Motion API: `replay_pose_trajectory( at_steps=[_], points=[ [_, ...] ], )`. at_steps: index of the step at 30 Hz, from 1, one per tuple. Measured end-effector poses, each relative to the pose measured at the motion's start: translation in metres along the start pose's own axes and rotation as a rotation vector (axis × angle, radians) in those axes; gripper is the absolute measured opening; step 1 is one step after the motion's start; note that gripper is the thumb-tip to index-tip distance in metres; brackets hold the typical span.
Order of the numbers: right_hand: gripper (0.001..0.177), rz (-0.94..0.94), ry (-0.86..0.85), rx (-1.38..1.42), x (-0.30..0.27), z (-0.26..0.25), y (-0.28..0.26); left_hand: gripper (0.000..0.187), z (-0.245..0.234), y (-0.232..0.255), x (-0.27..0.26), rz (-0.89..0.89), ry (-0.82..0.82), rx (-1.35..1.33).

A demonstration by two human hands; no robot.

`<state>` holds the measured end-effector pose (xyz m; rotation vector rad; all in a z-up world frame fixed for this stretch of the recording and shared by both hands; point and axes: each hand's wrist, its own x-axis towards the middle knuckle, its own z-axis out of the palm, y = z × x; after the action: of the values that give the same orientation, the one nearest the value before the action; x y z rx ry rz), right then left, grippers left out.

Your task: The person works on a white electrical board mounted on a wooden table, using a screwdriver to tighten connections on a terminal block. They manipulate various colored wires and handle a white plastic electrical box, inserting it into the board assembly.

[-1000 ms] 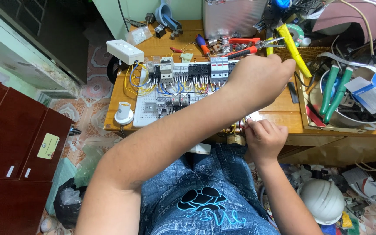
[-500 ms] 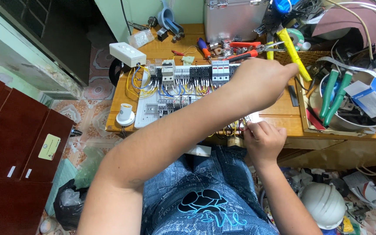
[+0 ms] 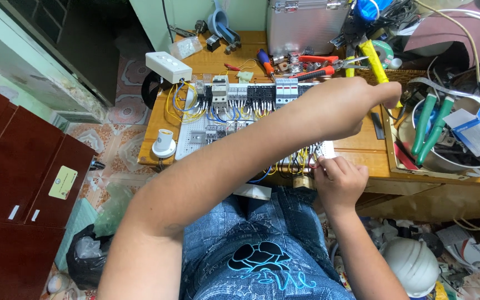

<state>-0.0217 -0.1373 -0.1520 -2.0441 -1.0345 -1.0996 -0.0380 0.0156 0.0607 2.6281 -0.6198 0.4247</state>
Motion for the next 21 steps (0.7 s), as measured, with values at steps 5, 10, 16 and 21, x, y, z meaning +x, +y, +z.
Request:
replay_pose_trajectory(
  at_steps=[5,10,16,21],
  points=[
    [0.021,0.01,-0.004,0.007,0.0,0.0,-0.002,0.037,0.016,-0.005,0.0,-0.059,0.015,0.063],
    [0.021,-0.004,-0.002,0.006,0.002,-0.001,-0.002,0.03,0.025,-0.02,0.017,-0.078,0.079,0.343],
    [0.019,0.005,-0.019,0.008,-0.003,0.002,0.001,0.034,-0.008,-0.003,0.002,-0.018,-0.075,0.019],
    [0.017,0.021,-0.031,0.025,0.0,-0.002,-0.001,0.025,0.027,-0.03,0.016,-0.08,-0.017,0.174]
  ],
)
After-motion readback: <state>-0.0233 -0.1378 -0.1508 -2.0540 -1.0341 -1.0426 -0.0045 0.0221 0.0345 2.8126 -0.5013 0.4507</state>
